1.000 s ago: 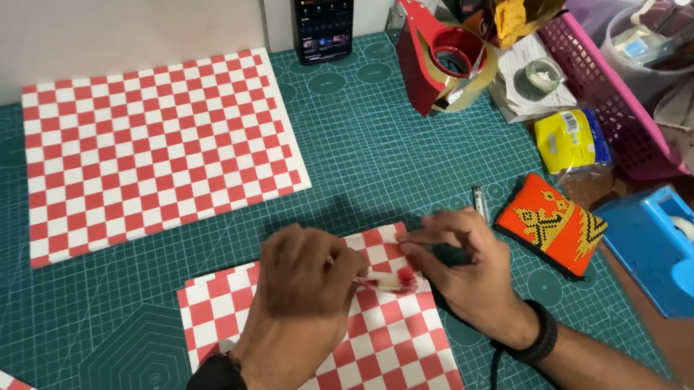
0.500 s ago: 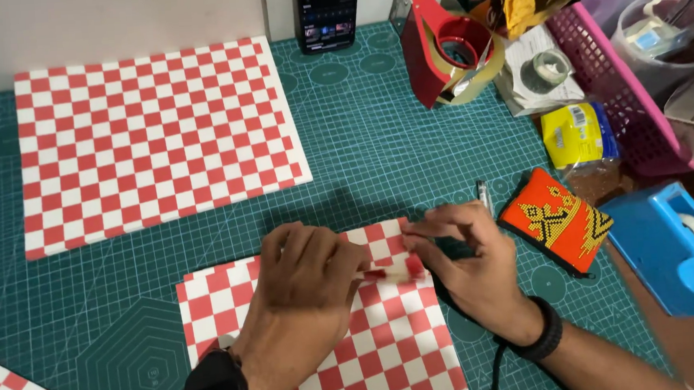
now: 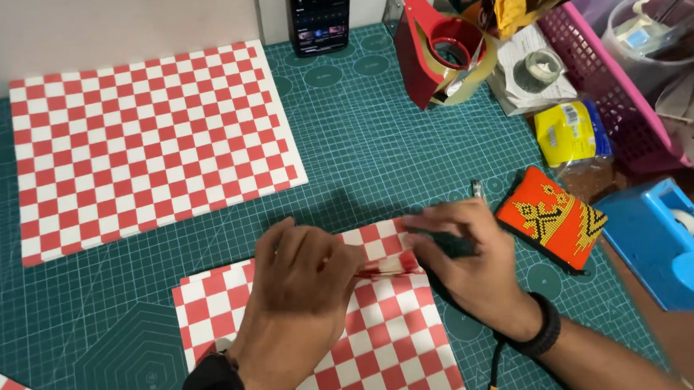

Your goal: Folding checkered paper sheets and stacking them on a cutting mat

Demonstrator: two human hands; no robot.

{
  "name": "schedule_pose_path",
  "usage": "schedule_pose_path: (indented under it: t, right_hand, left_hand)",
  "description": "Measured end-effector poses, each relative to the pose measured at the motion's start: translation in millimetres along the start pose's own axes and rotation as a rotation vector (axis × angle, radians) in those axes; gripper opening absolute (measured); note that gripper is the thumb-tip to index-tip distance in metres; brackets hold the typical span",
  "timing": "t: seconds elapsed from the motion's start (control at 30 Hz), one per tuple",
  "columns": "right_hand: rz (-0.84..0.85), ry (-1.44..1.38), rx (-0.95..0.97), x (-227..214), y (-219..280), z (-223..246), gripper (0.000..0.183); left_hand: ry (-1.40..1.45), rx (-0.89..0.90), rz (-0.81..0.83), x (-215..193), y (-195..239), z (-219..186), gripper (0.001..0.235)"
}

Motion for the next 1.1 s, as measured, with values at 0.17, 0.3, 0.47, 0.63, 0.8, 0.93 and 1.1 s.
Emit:
schedule_pose_path:
  t: [0.17,0.3,0.47,0.63,0.8,0.93,1.1]
  right_hand:
    - [0.016,0.111,0.109,2.0,-2.0,1.4,0.029]
    - [-0.018,0.051,-0.064,1.9,2.2,7.6,0.032]
    - [-0.074,-0.066,-0.216,-5.3,3.5,14.6,0.039]
    - [0.046,-0.010,0.079,4.0,-3.0,5.4,0.030]
    - [0.040,-0.071,0.056,3.6,0.7,2.0,0.034]
    - [-0.047,-0.105,-0.159,-3.4,5.2,3.2,0.039]
    - [0.019,-0.153,0.035,-0.3,2.6,2.3,0.028]
  left_hand:
    - [-0.012,0.017,-0.003,1.6,-1.6,2.0,0.016]
    - [-0.036,-0.008,0.002,-1.1,-1.9,-1.6,0.017]
    - [-0.030,-0.029,0.043,3.3,-1.2,-0.1,0.020]
    - [0.098,-0.004,0.028,2.2,-0.5,1.3,0.034]
    - [0.005,-0.008,0.013,-1.3,-4.1,-2.1,0.022]
    - [0.044,-0.048,0.082,1.6,-4.7,-1.6,0.027]
    - [0.093,-0.030,0.059,5.8,-1.8,-1.3,0.026]
Point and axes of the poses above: each hand's wrist, its own y-axis away from the middle knuckle, its own x-axis out of the palm, z = x × y, the point moved 3 cm from there along -y, towards the middle knuckle, and after that the axes turned 12 degrees about z, right-handed, at the moved point
